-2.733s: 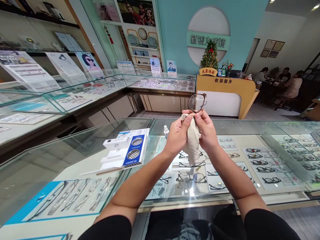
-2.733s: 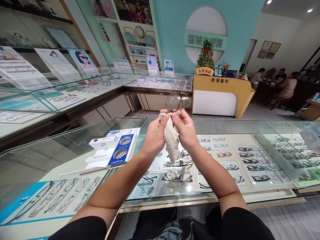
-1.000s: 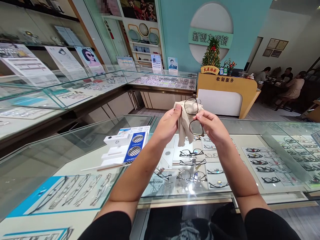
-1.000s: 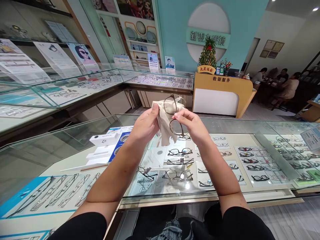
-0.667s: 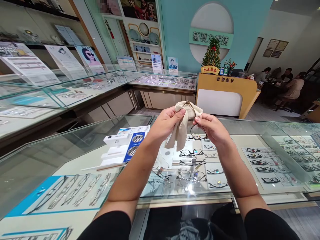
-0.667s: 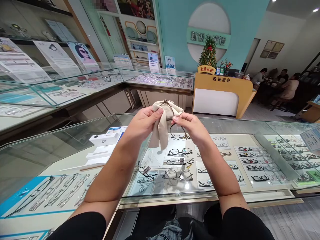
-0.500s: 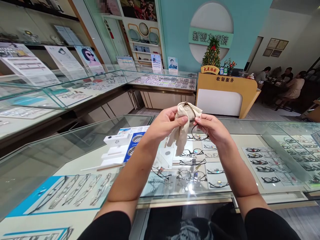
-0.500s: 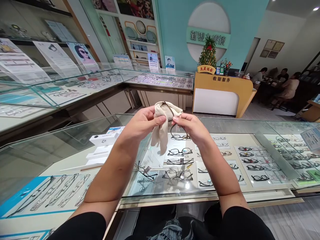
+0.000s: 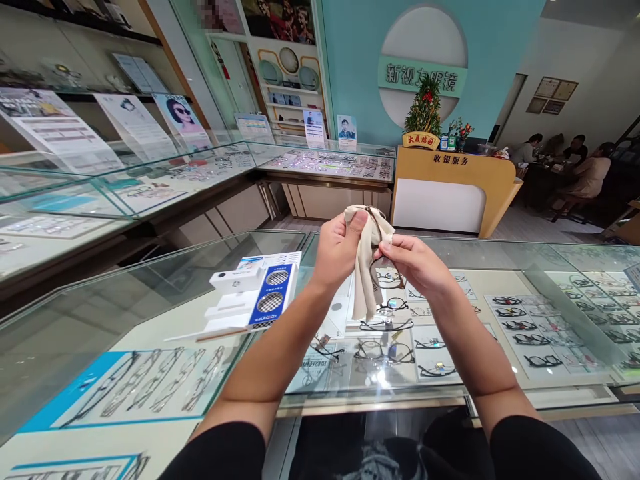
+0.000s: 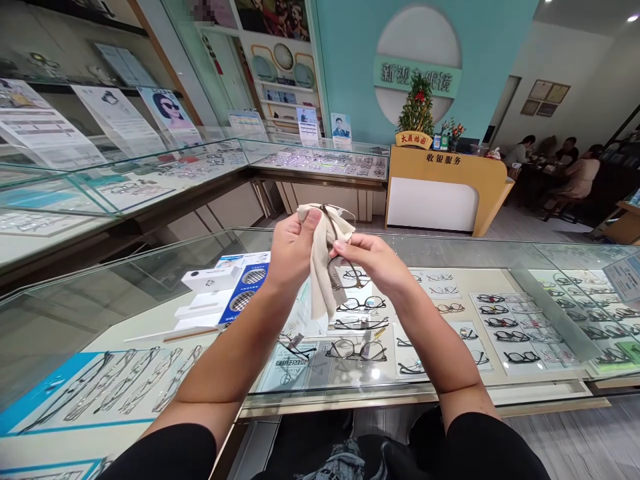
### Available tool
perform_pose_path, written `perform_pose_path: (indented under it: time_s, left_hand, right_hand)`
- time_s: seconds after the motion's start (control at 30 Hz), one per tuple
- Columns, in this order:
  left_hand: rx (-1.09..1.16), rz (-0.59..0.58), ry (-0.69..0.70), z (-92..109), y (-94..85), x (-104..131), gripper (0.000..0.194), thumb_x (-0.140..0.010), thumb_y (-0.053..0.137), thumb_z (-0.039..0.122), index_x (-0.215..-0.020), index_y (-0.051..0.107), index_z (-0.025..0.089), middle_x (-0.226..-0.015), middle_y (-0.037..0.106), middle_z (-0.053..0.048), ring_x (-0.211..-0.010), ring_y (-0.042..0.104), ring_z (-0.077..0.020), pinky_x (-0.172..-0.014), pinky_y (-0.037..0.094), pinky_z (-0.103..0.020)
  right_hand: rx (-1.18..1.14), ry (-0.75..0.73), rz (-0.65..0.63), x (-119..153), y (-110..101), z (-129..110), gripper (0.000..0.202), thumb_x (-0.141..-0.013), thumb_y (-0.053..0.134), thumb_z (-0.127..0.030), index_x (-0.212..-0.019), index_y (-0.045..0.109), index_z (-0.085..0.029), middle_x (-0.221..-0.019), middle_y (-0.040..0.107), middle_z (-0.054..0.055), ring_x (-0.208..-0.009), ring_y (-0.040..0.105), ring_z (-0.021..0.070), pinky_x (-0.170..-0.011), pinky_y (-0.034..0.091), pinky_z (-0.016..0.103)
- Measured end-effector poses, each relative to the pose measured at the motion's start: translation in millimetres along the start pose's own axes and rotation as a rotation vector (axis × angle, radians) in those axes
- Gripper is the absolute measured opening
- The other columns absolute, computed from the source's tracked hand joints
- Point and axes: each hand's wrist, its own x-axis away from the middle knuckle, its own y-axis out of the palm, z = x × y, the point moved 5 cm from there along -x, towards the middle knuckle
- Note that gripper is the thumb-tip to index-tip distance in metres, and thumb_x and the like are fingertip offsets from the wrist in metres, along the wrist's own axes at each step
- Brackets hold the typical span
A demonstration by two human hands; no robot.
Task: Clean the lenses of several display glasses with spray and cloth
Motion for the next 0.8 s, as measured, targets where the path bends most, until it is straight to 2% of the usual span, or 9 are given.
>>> perform_pose_path:
  time_s: [0.07,0.13,0.17,0.23,0.33,0.47,0.6,0.8]
  left_hand:
    - [0.031,-0.164,-0.106,-2,-2.2,-4,0.061,-0.084,0.081,0.074,-0.077,0.069,0.015,-0.065,0.070,-0.004,-0.055,0.064,-0.0125,-0.054,0.052,-0.022]
    - [0.067,-0.332,-0.199,-4,-3.6,-6,0.057,-0.083,0.085,0.069,-0.088,0.072,0.014,-0.076,0.076,-0.007,-0.064,0.071,-0.0156,-0.062,0.058,-0.025]
    - [0.083,-0.391,-0.226,-4,-4.0,-6,0.055,-0.083,0.088,0.065,-0.095,0.073,0.014,-0.082,0.078,-0.008,-0.068,0.073,-0.0163,-0.065,0.060,-0.025]
    - [0.103,-0.436,-0.232,-5,-3.8,-6,0.052,-0.080,0.094,0.054,-0.107,0.074,0.014,-0.089,0.080,-0.008,-0.072,0.074,-0.0157,-0.067,0.060,-0.023]
    - [0.121,-0.381,-0.188,-7,-0.4,-7,0.057,-0.069,0.102,0.042,-0.110,0.073,0.015,-0.090,0.079,-0.006,-0.072,0.072,-0.0139,-0.067,0.059,-0.021]
    - [0.120,-0.262,-0.174,-13,3.1,-7,0.057,-0.057,0.107,0.043,-0.094,0.073,0.016,-0.079,0.075,-0.001,-0.062,0.067,-0.0117,-0.061,0.057,-0.021]
    - [0.091,-0.198,-0.131,-12,2.9,-6,0.055,-0.062,0.103,0.053,-0.091,0.074,0.017,-0.070,0.072,-0.001,-0.054,0.063,-0.0123,-0.053,0.053,-0.022]
    - [0.036,-0.066,-0.021,-4,1.8,-1,0.053,-0.069,0.097,0.062,-0.086,0.075,0.017,-0.073,0.072,-0.001,-0.059,0.061,-0.0103,-0.057,0.050,-0.021]
  right_hand:
    - [0.002,-0.007,0.017,0,-5,-3,0.045,-0.065,0.100,-0.058,-0.075,0.080,-0.019,-0.078,0.071,-0.001,-0.074,0.059,0.0095,-0.076,0.049,0.025]
    - [-0.016,0.010,0.042,0,-12,-5,0.044,-0.065,0.100,-0.055,-0.075,0.079,-0.018,-0.077,0.069,-0.001,-0.072,0.058,0.0084,-0.071,0.048,0.023]
    - [-0.028,0.024,0.049,0,-14,-5,0.044,-0.064,0.101,-0.055,-0.075,0.079,-0.018,-0.076,0.069,-0.001,-0.071,0.058,0.0082,-0.069,0.048,0.023]
    - [-0.057,0.047,0.045,0,-16,-3,0.044,-0.064,0.101,-0.053,-0.076,0.078,-0.017,-0.077,0.069,-0.001,-0.071,0.059,0.0085,-0.068,0.049,0.022]
    - [-0.106,0.072,0.033,0,-12,0,0.044,-0.064,0.102,-0.051,-0.075,0.077,-0.017,-0.076,0.070,0.000,-0.070,0.060,0.0091,-0.067,0.052,0.022]
    - [-0.164,0.109,0.026,1,-3,3,0.047,-0.057,0.105,-0.053,-0.073,0.078,-0.017,-0.075,0.071,0.000,-0.070,0.062,0.0102,-0.070,0.057,0.022]
    - [-0.172,0.095,-0.033,3,6,2,0.045,-0.062,0.104,-0.052,-0.076,0.079,-0.016,-0.077,0.070,0.000,-0.071,0.063,0.0098,-0.073,0.056,0.023]
    - [-0.123,0.057,-0.082,7,10,2,0.043,-0.068,0.101,-0.052,-0.082,0.080,-0.018,-0.084,0.072,0.000,-0.079,0.064,0.0116,-0.080,0.056,0.026]
